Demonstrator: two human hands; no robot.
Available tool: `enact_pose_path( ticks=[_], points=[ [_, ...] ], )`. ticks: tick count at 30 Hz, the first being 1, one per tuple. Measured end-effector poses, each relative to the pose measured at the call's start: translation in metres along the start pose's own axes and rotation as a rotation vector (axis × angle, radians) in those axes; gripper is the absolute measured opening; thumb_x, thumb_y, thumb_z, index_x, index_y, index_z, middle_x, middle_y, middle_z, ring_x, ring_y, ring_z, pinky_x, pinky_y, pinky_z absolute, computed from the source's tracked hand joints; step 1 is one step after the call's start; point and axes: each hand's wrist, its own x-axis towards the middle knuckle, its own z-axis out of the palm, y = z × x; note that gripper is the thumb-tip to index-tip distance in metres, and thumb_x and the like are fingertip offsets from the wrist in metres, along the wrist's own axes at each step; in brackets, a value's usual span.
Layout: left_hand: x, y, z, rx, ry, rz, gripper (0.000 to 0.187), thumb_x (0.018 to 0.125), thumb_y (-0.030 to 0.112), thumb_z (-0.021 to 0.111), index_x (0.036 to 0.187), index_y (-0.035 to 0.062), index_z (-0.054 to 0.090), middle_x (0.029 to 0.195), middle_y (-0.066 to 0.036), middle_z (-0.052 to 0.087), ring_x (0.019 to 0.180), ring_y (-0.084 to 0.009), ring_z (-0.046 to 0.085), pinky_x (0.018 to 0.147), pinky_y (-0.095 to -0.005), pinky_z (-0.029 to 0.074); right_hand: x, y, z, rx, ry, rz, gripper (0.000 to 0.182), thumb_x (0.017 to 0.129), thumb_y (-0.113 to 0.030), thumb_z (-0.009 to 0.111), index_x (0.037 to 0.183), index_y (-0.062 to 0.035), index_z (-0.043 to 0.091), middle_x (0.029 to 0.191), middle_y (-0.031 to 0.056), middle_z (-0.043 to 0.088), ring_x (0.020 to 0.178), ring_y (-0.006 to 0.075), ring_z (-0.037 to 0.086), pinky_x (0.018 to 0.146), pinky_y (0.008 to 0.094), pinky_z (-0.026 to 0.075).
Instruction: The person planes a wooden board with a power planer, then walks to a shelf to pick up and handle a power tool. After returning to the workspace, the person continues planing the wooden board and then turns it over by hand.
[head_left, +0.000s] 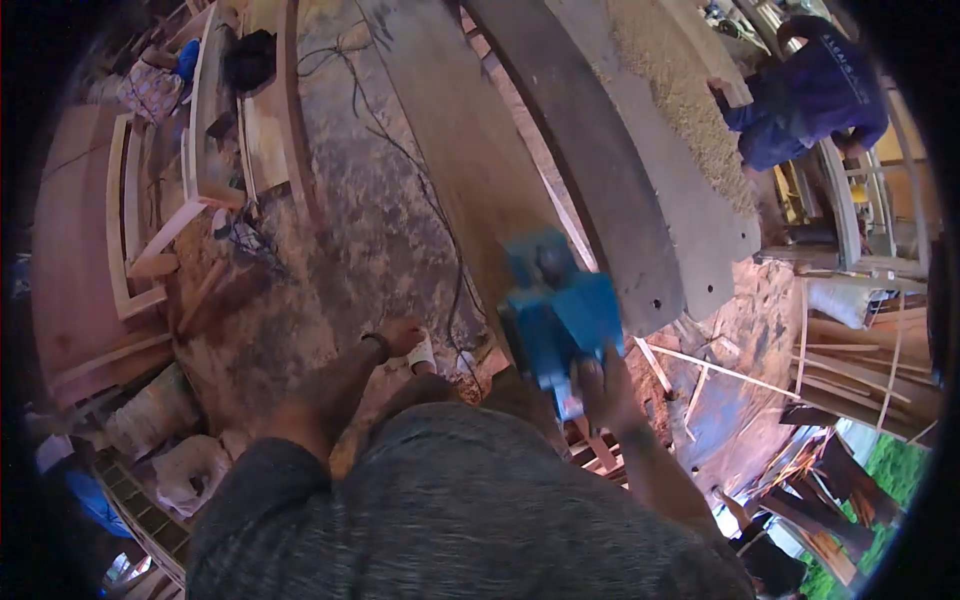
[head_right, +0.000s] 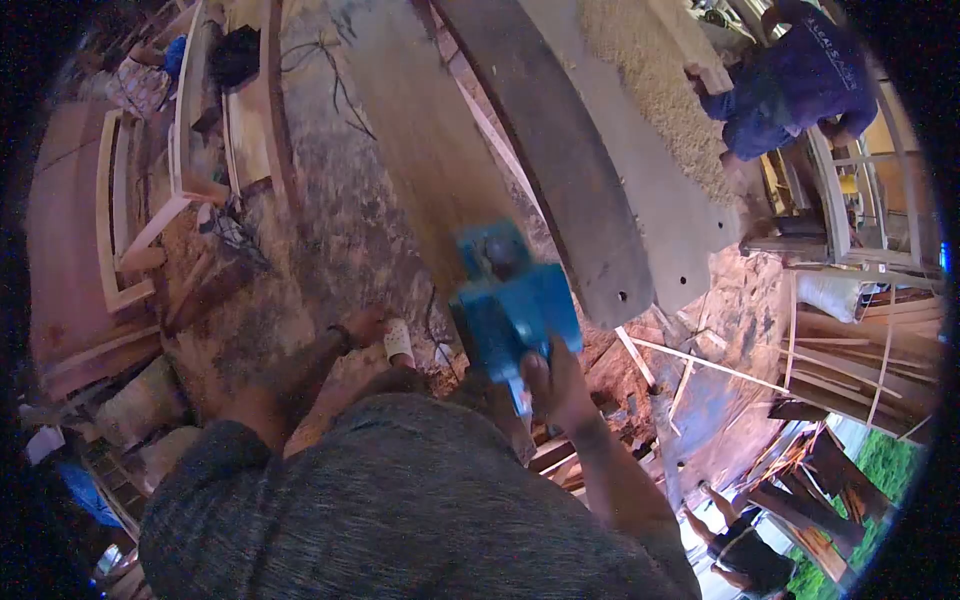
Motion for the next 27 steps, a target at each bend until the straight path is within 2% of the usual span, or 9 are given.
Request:
enact_pose_path(
  ticks=[3, 8, 10, 12, 17, 21, 25, 26, 27],
  points=[
    [-0.041, 0.082, -0.083, -0.132, -0.137, -0.189, 0.035, 0.099, 0.027, 0.057, 0.128, 0.0103, 0.069, 0.111, -0.017, 0.074, 0.102, -0.0327, 0.070, 0.085, -0.0471, 0.055, 0.089, 0.001, 0.012, -0.274, 0.136, -0.235, 0.051, 0.108, -0.040, 0.047, 0.132, 0.0040, 0.049, 0.084, 0.0179, 0.065, 0.078, 0.0316, 0.066, 0.071, 0.0431, 0.051],
    [-0.054, -0.045, -0.048, 0.372, -0.031, 0.139, 0.036, 0.101, 0.028, 0.061, 0.131, 0.0094, 0.068, 0.102, -0.012, 0.075, 0.089, -0.0195, 0.069, 0.076, -0.0371, 0.055, 0.246, -0.065, 0.023, -0.053, 0.157, -0.192, 0.045, 0.108, -0.044, 0.050, 0.109, 0.0007, 0.059, 0.082, 0.0187, 0.067, 0.081, 0.0357, 0.068, 0.075, 0.0456, 0.051],
    [-0.080, -0.035, -0.061, 0.264, 0.013, -0.080, 0.038, 0.101, 0.032, 0.063, 0.131, 0.0089, 0.068, 0.099, -0.011, 0.075, 0.086, -0.0177, 0.069, 0.074, -0.0359, 0.055, 0.311, -0.072, 0.032, -0.022, 0.187, -0.258, 0.048, 0.106, -0.048, 0.051, 0.104, -0.0008, 0.059, 0.077, 0.0145, 0.065, 0.073, 0.0302, 0.067, 0.066, 0.0434, 0.051],
    [-0.109, -0.038, -0.050, -0.589, 0.153, -0.426, 0.040, 0.101, 0.035, 0.064, 0.130, 0.0086, 0.068, 0.096, -0.010, 0.075, 0.085, -0.0190, 0.069, 0.074, -0.0374, 0.055, 0.363, -0.100, 0.035, 0.051, 0.152, -0.174, 0.050, 0.105, -0.052, 0.052, 0.100, -0.0025, 0.058, 0.072, 0.0088, 0.061, 0.062, 0.0221, 0.062, 0.056, 0.0394, 0.050],
    [-0.134, 0.043, -0.105, -0.088, 0.337, -0.415, 0.040, 0.100, 0.035, 0.065, 0.131, 0.0089, 0.067, 0.102, -0.012, 0.076, 0.094, -0.0260, 0.072, 0.081, -0.0431, 0.055, 0.486, -0.120, 0.048, 0.276, 0.041, -0.121, 0.053, 0.105, -0.054, 0.052, 0.101, -0.0017, 0.060, 0.073, 0.0090, 0.061, 0.063, 0.0253, 0.062, 0.065, 0.0406, 0.052],
    [-0.086, 0.061, -0.159, -0.211, 0.665, 0.232, 0.042, 0.101, 0.036, 0.064, 0.132, 0.0084, 0.065, 0.114, -0.016, 0.072, 0.103, -0.0292, 0.071, 0.089, -0.0442, 0.055, 0.440, -0.119, 0.043, 0.074, 0.152, -0.168, 0.053, 0.106, -0.054, 0.051, 0.102, -0.0023, 0.060, 0.071, 0.0103, 0.059, 0.062, 0.0271, 0.061, 0.066, 0.0417, 0.053],
    [-0.048, 0.234, -0.270, -0.096, 0.813, 0.153, 0.045, 0.098, 0.038, 0.068, 0.128, 0.0035, 0.064, 0.111, -0.021, 0.071, 0.102, -0.0327, 0.070, 0.088, -0.0457, 0.055, 0.296, -0.072, 0.035, 0.071, 0.101, -0.194, 0.051, 0.107, -0.054, 0.047, 0.105, -0.0048, 0.059, 0.073, 0.0085, 0.060, 0.063, 0.0212, 0.063, 0.061, 0.0388, 0.051],
    [-0.035, 0.265, -0.279, -0.130, 0.892, 0.235, 0.047, 0.098, 0.041, 0.068, 0.125, 0.0027, 0.064, 0.109, -0.021, 0.070, 0.101, -0.0341, 0.070, 0.088, -0.0461, 0.055, 0.238, -0.083, 0.027, 0.232, -0.011, 0.086, 0.046, 0.109, -0.045, 0.046, 0.117, -0.0018, 0.057, 0.088, 0.0178, 0.066, 0.080, 0.0396, 0.064, 0.079, 0.0479, 0.051],
    [-0.016, 0.285, -0.283, -0.081, 0.862, 0.371, 0.045, 0.097, 0.042, 0.068, 0.120, 0.0027, 0.064, 0.106, -0.021, 0.070, 0.097, -0.0359, 0.070, 0.086, -0.0464, 0.055, 0.199, -0.045, 0.031, -0.008, 0.021, -0.186, 0.043, 0.109, -0.042, 0.046, 0.120, -0.0011, 0.055, 0.096, 0.0219, 0.065, 0.083, 0.0417, 0.064, 0.079, 0.0495, 0.051]
  ],
)
